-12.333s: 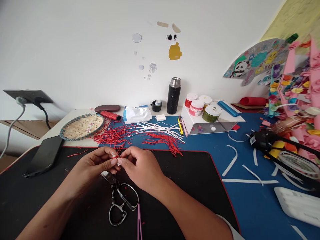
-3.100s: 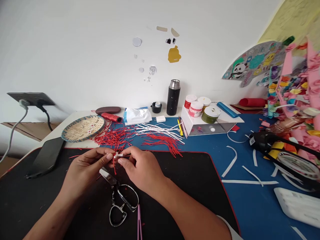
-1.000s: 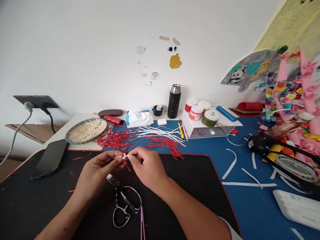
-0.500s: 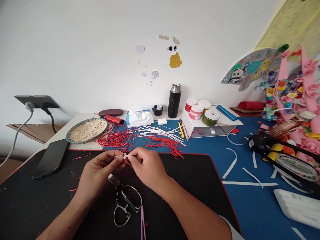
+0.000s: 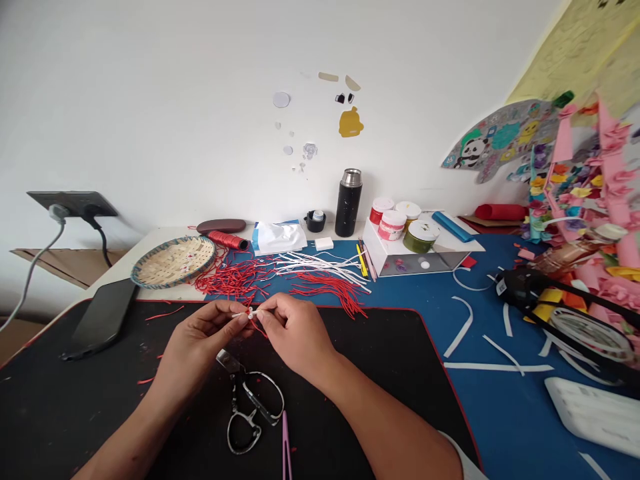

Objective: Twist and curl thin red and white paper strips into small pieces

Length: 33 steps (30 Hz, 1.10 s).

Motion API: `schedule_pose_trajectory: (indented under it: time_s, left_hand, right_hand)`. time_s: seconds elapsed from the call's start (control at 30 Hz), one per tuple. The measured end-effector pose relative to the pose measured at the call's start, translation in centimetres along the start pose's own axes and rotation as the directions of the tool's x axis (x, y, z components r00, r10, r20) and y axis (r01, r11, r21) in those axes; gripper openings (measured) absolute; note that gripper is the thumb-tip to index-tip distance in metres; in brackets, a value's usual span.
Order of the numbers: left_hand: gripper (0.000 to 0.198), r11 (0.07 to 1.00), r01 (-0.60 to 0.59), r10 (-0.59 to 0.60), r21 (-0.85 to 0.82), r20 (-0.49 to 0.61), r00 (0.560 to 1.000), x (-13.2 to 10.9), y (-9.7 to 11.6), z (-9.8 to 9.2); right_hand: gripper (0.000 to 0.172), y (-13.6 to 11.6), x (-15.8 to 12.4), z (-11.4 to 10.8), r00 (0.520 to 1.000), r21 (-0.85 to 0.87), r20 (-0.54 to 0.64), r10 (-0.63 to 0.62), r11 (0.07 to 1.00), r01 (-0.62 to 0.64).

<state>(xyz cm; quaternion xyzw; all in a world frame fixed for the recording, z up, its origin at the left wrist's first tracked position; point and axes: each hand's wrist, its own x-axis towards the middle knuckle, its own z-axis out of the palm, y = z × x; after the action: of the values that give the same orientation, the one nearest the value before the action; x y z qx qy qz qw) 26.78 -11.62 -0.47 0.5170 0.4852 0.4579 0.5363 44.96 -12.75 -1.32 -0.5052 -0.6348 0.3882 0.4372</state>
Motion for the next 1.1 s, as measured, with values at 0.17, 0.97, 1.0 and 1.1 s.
schedule_pose_trajectory:
  time_s: [0.17, 0.97, 1.0, 1.1]
  left_hand:
    - [0.026, 1.0, 0.011, -0.012, 0.008, 0.071, 0.997, 0.01, -0.23, -0.53]
    - [0.046, 0.966, 0.153, -0.117, -0.207, 0.179, 0.977, 0.31, -0.66, -0.49]
    - [0.046, 0.967, 0.152, -0.116, -0.204, 0.181, 0.977, 0.31, -0.63, -0.44]
    - [0.045, 0.971, 0.149, -0.111, -0.187, 0.197, 0.974, 0.27, -0.52, -0.34]
  right_hand:
    - [0.015, 0.01, 0.25, -0.39, 1.0, -0.004, 0.015, 0.009, 1.0, -0.009]
    - [0.018, 0.13, 0.29, -0.39, 0.993, 0.112, 0.085, 0.084, 0.989, -0.094]
    - [0.018, 0.07, 0.28, -0.38, 0.992, 0.117, 0.09, 0.089, 0.988, -0.099]
    - [0.017, -0.09, 0.26, -0.36, 0.99, 0.135, 0.102, 0.095, 0.985, -0.108]
